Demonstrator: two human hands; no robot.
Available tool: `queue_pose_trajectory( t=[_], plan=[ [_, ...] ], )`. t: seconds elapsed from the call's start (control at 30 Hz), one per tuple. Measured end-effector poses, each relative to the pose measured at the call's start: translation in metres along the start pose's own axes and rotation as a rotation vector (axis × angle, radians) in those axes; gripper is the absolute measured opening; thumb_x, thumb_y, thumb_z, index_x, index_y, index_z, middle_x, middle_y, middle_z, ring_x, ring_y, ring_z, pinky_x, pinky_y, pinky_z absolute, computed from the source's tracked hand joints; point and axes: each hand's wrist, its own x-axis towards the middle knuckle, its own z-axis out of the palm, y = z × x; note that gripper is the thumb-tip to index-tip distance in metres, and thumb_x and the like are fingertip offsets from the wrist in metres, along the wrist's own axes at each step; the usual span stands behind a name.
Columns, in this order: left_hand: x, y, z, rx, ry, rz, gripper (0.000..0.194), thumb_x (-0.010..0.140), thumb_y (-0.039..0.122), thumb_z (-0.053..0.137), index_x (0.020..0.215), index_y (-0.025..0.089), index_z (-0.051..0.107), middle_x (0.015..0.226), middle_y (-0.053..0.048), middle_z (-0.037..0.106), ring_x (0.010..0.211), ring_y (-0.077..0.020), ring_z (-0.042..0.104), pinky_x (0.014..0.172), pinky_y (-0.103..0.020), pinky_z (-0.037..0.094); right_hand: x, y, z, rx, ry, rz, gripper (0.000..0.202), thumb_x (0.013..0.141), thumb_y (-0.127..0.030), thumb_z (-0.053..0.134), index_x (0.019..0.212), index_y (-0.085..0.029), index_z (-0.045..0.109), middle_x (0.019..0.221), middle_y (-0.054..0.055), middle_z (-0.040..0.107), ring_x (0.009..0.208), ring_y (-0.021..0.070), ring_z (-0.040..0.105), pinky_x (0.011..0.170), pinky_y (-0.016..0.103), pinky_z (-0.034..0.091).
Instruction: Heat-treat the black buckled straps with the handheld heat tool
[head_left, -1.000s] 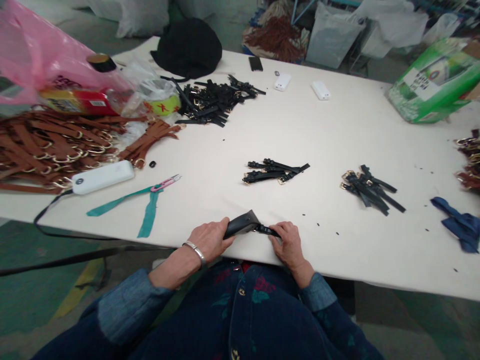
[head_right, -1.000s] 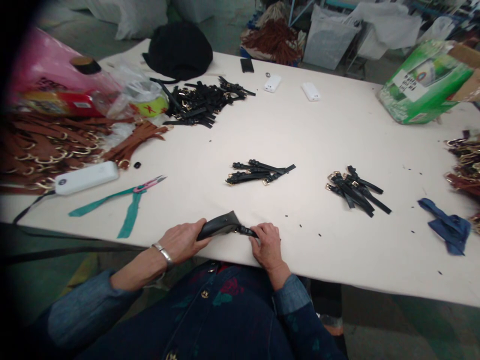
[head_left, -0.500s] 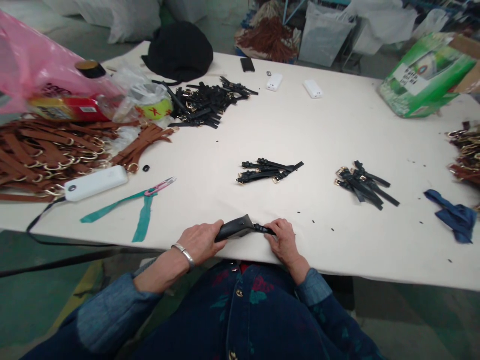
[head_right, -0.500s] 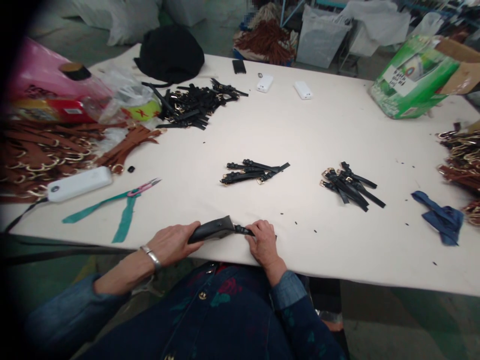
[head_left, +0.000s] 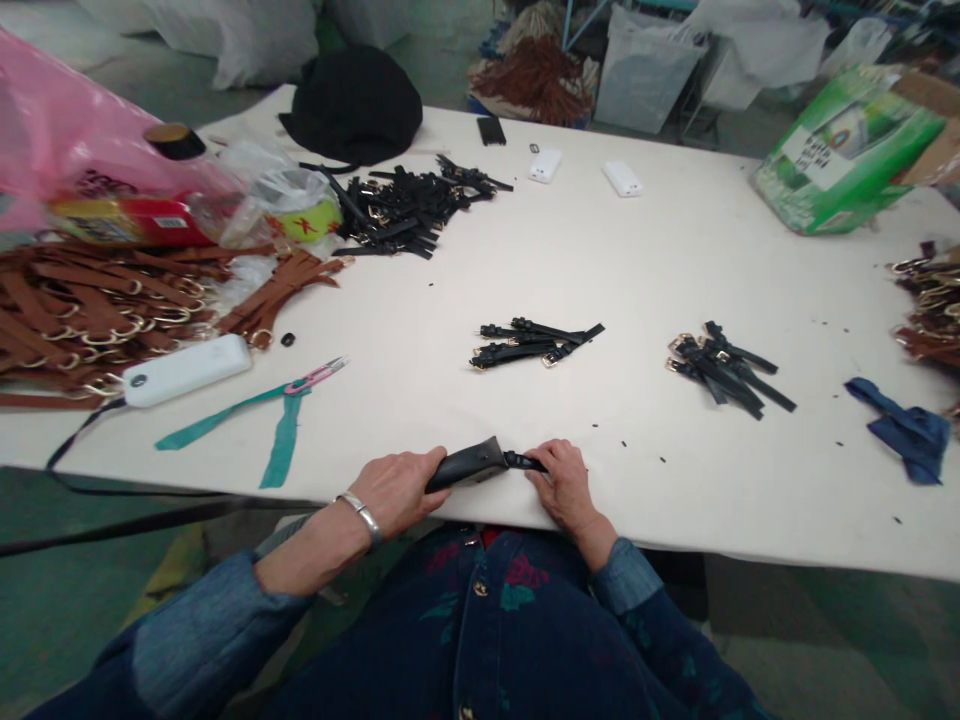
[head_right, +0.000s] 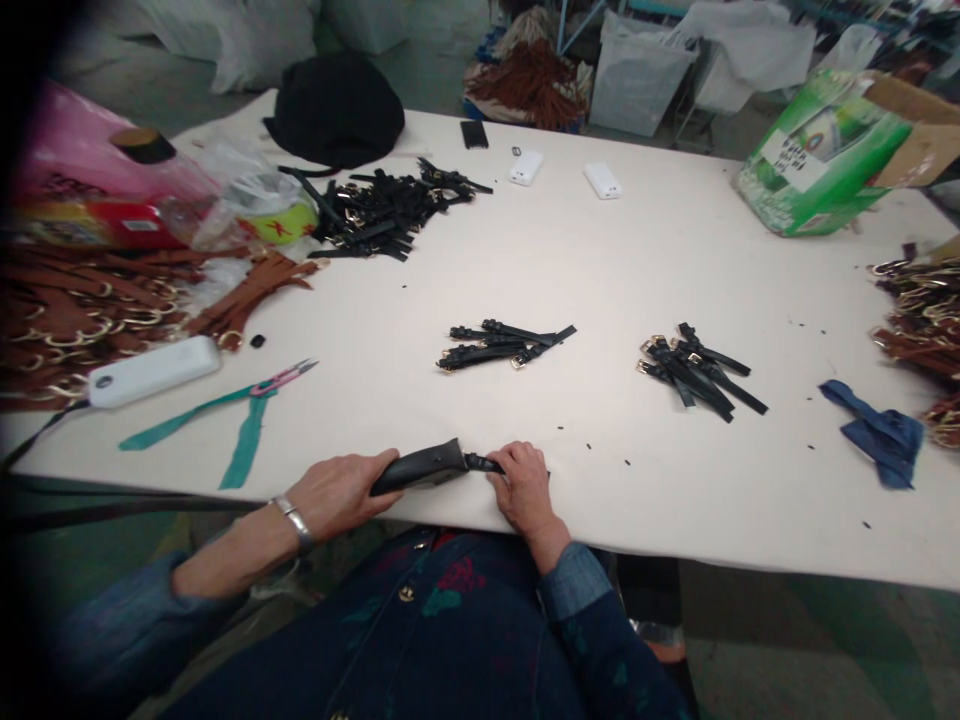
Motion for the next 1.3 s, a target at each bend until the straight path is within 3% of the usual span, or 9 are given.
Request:
queue_pose_trajectory(
  t=[0.23,0.4,0.6,0.8,1.13,1.3],
  plan=[
    [0.014,0.000,0.002,-0.057,0.046,-0.062,0.037,0.075,0.050,0.037,0.098,0.024,0.049,0.084,-0.007,0.063,0.076,-0.0210,0.059,0.064,-0.030,0.041,0.000,-0.001,-0.001,-0.014,0.001,-0.002,0.021,0.076,-0.023,0.056,0.097,-0.023,0.057,0.086,0.003,0.050,0.084,0.0188,0.042,0.075,0.032,0.030],
    [0.008,0.004,-0.004,-0.012,0.048,-0.044,0.034,0.076,0.048,0.037,0.097,0.024,0.047,0.082,-0.008,0.063,0.074,-0.0226,0.059,0.061,-0.031,0.041,0.000,0.000,-0.001,-0.020,0.011,-0.015,0.022,0.075,-0.024,0.056,0.097,-0.023,0.056,0.085,0.003,0.051,0.083,0.0187,0.042,0.074,0.032,0.030],
    [-0.010,0.023,-0.013,0.011,0.005,-0.002,0.030,0.077,0.046,0.038,0.098,0.025,0.045,0.089,-0.007,0.061,0.079,-0.0220,0.058,0.066,-0.033,0.042,-0.001,0.005,0.002,-0.009,0.023,-0.019,0.028,0.075,-0.026,0.056,0.102,-0.021,0.053,0.088,0.004,0.052,0.085,0.0196,0.043,0.074,0.033,0.031],
    [-0.004,0.049,-0.006,0.055,-0.002,0.019,0.027,0.078,0.039,0.038,0.100,0.022,0.043,0.088,-0.007,0.060,0.077,-0.0223,0.059,0.064,-0.034,0.043,-0.001,0.007,0.000,0.063,0.029,-0.016,0.041,0.074,-0.023,0.055,0.114,-0.020,0.045,0.089,0.005,0.054,0.084,0.0202,0.045,0.075,0.034,0.033],
    [-0.009,0.048,-0.019,0.058,-0.041,0.018,0.026,0.078,0.037,0.040,0.098,0.021,0.044,0.086,-0.008,0.060,0.077,-0.0229,0.060,0.064,-0.035,0.044,-0.002,0.010,-0.002,0.097,0.037,-0.039,0.043,0.072,-0.018,0.056,0.114,-0.021,0.046,0.088,0.003,0.056,0.084,0.0181,0.048,0.075,0.032,0.035],
    [-0.003,0.063,-0.024,0.102,-0.047,0.025,0.025,0.078,0.030,0.041,0.099,0.018,0.045,0.087,-0.011,0.060,0.075,-0.0253,0.060,0.063,-0.037,0.045,-0.001,0.013,-0.001,0.127,0.032,-0.028,0.045,0.071,-0.019,0.057,0.115,-0.022,0.045,0.089,0.003,0.057,0.084,0.0187,0.048,0.076,0.033,0.036]
  ],
)
